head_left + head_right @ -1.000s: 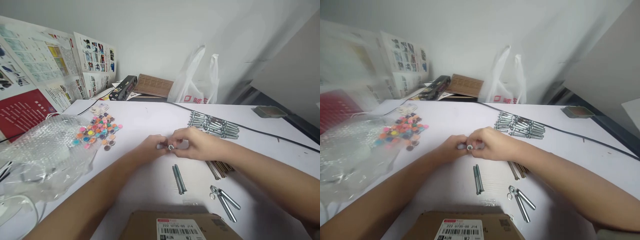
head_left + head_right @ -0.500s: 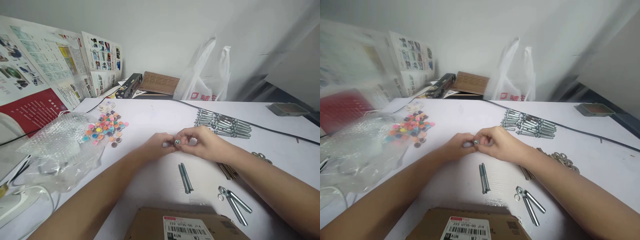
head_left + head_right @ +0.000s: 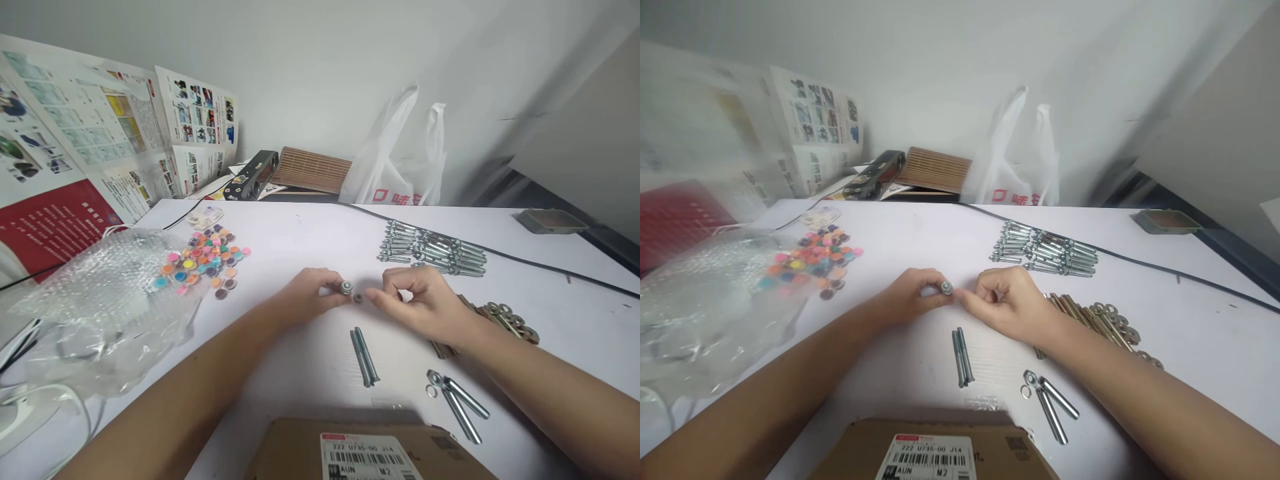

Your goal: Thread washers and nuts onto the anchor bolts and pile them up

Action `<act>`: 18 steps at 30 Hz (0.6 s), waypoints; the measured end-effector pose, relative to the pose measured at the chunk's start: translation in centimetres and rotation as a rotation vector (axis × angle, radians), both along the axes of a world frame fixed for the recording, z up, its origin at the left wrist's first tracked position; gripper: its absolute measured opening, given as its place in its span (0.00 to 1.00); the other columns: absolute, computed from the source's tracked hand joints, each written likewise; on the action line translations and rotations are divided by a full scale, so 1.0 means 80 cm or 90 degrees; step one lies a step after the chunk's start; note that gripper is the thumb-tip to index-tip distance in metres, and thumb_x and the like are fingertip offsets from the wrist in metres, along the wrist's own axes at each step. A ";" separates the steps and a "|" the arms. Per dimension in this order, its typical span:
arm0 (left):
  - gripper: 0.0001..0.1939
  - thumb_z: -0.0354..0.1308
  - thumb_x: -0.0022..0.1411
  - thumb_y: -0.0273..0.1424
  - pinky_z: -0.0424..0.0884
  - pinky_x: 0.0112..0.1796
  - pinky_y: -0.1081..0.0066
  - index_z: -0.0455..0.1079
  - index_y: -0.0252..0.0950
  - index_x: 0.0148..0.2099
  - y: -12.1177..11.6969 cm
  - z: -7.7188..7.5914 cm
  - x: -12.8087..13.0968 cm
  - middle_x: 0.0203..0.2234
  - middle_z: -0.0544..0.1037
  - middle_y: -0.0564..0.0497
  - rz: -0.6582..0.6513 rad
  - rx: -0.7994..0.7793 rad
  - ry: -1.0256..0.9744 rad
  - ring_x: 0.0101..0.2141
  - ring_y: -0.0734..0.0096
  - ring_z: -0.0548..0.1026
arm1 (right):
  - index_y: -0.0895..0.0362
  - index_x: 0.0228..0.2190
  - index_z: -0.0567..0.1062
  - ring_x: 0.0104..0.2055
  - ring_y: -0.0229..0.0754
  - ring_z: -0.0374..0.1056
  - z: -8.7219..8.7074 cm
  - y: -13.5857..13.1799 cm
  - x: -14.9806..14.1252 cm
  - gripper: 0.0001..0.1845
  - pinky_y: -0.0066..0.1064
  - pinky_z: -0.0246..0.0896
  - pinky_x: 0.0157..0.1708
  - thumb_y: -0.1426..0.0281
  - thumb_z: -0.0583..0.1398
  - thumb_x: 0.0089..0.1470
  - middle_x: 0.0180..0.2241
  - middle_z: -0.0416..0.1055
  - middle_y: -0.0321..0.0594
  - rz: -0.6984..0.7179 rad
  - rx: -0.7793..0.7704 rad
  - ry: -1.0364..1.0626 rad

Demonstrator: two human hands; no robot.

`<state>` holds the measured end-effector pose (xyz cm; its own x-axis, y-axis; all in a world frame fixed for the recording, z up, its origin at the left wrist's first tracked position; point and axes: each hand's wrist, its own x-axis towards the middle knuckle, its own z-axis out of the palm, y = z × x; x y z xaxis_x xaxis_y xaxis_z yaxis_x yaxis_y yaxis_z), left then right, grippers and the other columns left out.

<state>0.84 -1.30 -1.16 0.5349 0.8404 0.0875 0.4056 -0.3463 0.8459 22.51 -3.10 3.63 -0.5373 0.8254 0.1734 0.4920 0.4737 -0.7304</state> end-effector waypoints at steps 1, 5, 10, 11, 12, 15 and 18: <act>0.08 0.60 0.58 0.36 0.66 0.39 0.73 0.74 0.36 0.35 0.000 0.000 0.000 0.32 0.78 0.54 -0.002 0.000 -0.001 0.35 0.72 0.73 | 0.57 0.18 0.66 0.21 0.33 0.53 -0.003 -0.002 -0.002 0.21 0.29 0.48 0.22 0.59 0.59 0.57 0.16 0.57 0.32 -0.033 -0.004 0.022; 0.08 0.58 0.59 0.34 0.65 0.35 0.73 0.73 0.35 0.33 0.000 0.004 0.000 0.29 0.77 0.55 0.004 -0.006 0.026 0.32 0.73 0.72 | 0.58 0.39 0.74 0.23 0.34 0.58 -0.013 -0.005 -0.011 0.16 0.28 0.52 0.24 0.59 0.56 0.60 0.21 0.65 0.33 0.011 -0.050 0.006; 0.08 0.60 0.59 0.35 0.66 0.39 0.73 0.74 0.36 0.36 -0.002 0.008 0.000 0.32 0.79 0.54 -0.006 -0.022 0.011 0.35 0.71 0.74 | 0.59 0.16 0.69 0.17 0.33 0.53 -0.015 -0.014 -0.008 0.27 0.30 0.44 0.20 0.58 0.51 0.63 0.13 0.58 0.35 -0.090 0.049 0.035; 0.08 0.60 0.59 0.35 0.66 0.39 0.73 0.75 0.36 0.36 -0.002 0.009 0.000 0.32 0.79 0.54 -0.010 -0.022 0.005 0.35 0.72 0.74 | 0.59 0.22 0.73 0.18 0.34 0.55 -0.015 -0.016 -0.008 0.24 0.30 0.47 0.20 0.58 0.52 0.62 0.15 0.61 0.35 -0.111 0.056 0.041; 0.08 0.60 0.59 0.35 0.67 0.39 0.73 0.75 0.35 0.36 -0.002 0.009 0.000 0.32 0.79 0.54 -0.013 -0.021 0.003 0.35 0.72 0.74 | 0.60 0.31 0.76 0.20 0.35 0.58 -0.015 -0.017 -0.008 0.19 0.29 0.50 0.22 0.59 0.53 0.62 0.17 0.65 0.35 -0.113 0.051 0.037; 0.10 0.59 0.60 0.37 0.67 0.38 0.73 0.74 0.35 0.34 -0.001 0.010 0.000 0.31 0.79 0.54 -0.011 -0.027 0.007 0.34 0.71 0.74 | 0.59 0.55 0.66 0.23 0.37 0.64 -0.019 -0.018 -0.010 0.24 0.28 0.55 0.24 0.61 0.55 0.61 0.25 0.73 0.36 -0.032 -0.009 -0.002; 0.12 0.60 0.59 0.39 0.67 0.38 0.73 0.75 0.35 0.35 -0.001 0.006 0.000 0.32 0.79 0.53 -0.004 -0.031 0.005 0.35 0.70 0.74 | 0.59 0.34 0.77 0.19 0.34 0.59 -0.023 -0.020 -0.006 0.16 0.28 0.50 0.21 0.62 0.54 0.61 0.18 0.68 0.36 0.029 0.033 0.009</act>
